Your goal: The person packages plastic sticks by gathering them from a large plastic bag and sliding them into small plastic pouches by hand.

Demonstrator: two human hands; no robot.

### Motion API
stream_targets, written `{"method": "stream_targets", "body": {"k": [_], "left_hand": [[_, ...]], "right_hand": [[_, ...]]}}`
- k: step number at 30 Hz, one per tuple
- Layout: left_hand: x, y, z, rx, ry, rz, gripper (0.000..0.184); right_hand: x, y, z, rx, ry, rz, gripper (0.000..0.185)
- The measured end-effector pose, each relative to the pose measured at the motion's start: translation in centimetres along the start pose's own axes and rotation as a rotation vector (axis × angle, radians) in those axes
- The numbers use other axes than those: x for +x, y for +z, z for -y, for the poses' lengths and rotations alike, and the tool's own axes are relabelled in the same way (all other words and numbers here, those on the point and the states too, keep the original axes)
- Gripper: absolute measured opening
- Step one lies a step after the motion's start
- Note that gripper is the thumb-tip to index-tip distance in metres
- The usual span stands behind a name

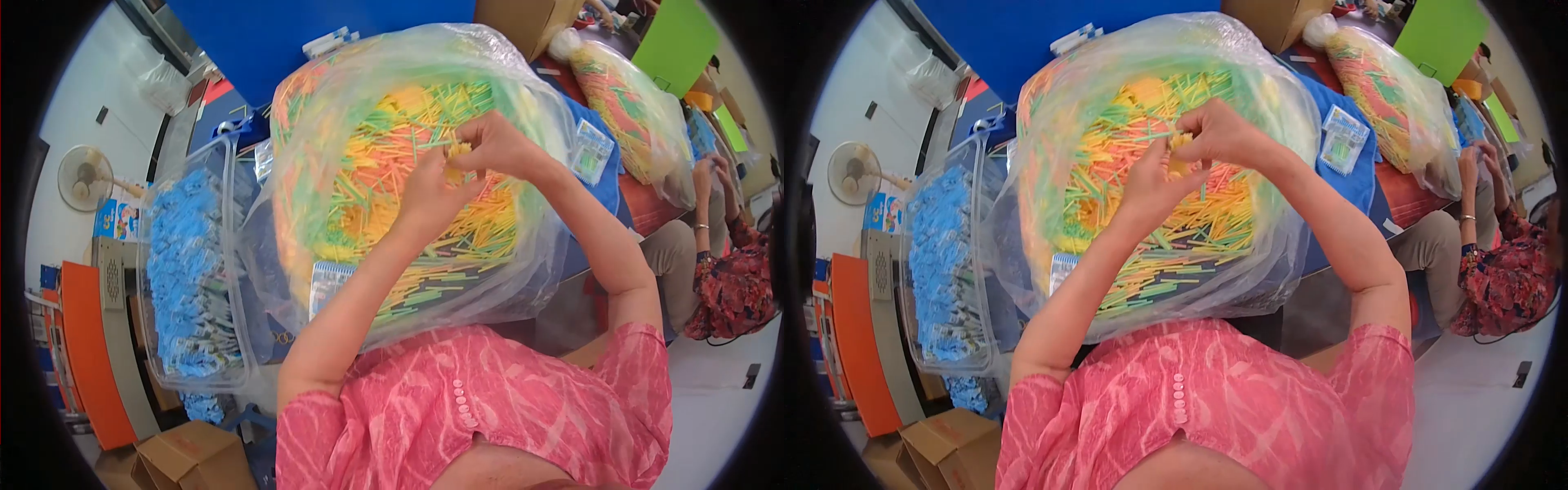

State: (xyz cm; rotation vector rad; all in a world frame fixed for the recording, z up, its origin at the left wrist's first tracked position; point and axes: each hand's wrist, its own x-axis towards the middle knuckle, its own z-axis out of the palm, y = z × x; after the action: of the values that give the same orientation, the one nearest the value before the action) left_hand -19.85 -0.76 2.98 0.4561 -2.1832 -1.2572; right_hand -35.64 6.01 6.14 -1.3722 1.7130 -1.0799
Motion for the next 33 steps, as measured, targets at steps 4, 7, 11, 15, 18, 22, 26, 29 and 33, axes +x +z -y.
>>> {"method": "stream_targets", "body": {"k": [4,7,11,15,18,22,26,29,33], "left_hand": [[-0.8,-0.4,1.6,-0.368,-0.383,0.32,0.018],[-2.2,-0.9,1.9,-0.445,-0.373,0.338,0.014],[-3.6,-1.3,3.0,-0.427,-0.497,0.283,0.011],[-4.4,-1.5,3.6,-0.483,-0.496,0.259,0.012],[-4.8,-2.3,3.9,-0.51,-0.605,0.255,0.012],[-5.0,-2.5,4.2,-0.729,-0.601,0.057,0.02],[-5.2,-1.8,3.8,-0.992,-0.615,-0.085,0.022],[-5.2,-1.6,3.1,-0.958,-0.625,-0.059,0.026],[-5.6,-1.3,3.4,-0.917,-0.633,-0.091,0.028]], "right_hand": [[-1.4,2.9,-0.2,0.016,-0.001,-0.03,0.013],[-2.6,3.8,1.3,0.028,0.033,0.087,0.02],[-3.0,5.2,1.4,0.003,0.031,0.088,0.029],[-3.0,6.3,0.1,-0.146,-0.08,-0.156,0.031],[-3.3,6.0,0.8,0.051,-0.045,-0.209,0.028],[-3.4,6.6,0.4,0.349,-0.008,-0.348,0.027],[-3.7,8.5,-0.7,0.409,0.175,-0.136,0.026],[-3.1,9.7,-1.8,-0.03,0.009,-0.151,0.026],[-4.3,9.3,0.5,-0.372,-0.175,-0.162,0.017]]}}
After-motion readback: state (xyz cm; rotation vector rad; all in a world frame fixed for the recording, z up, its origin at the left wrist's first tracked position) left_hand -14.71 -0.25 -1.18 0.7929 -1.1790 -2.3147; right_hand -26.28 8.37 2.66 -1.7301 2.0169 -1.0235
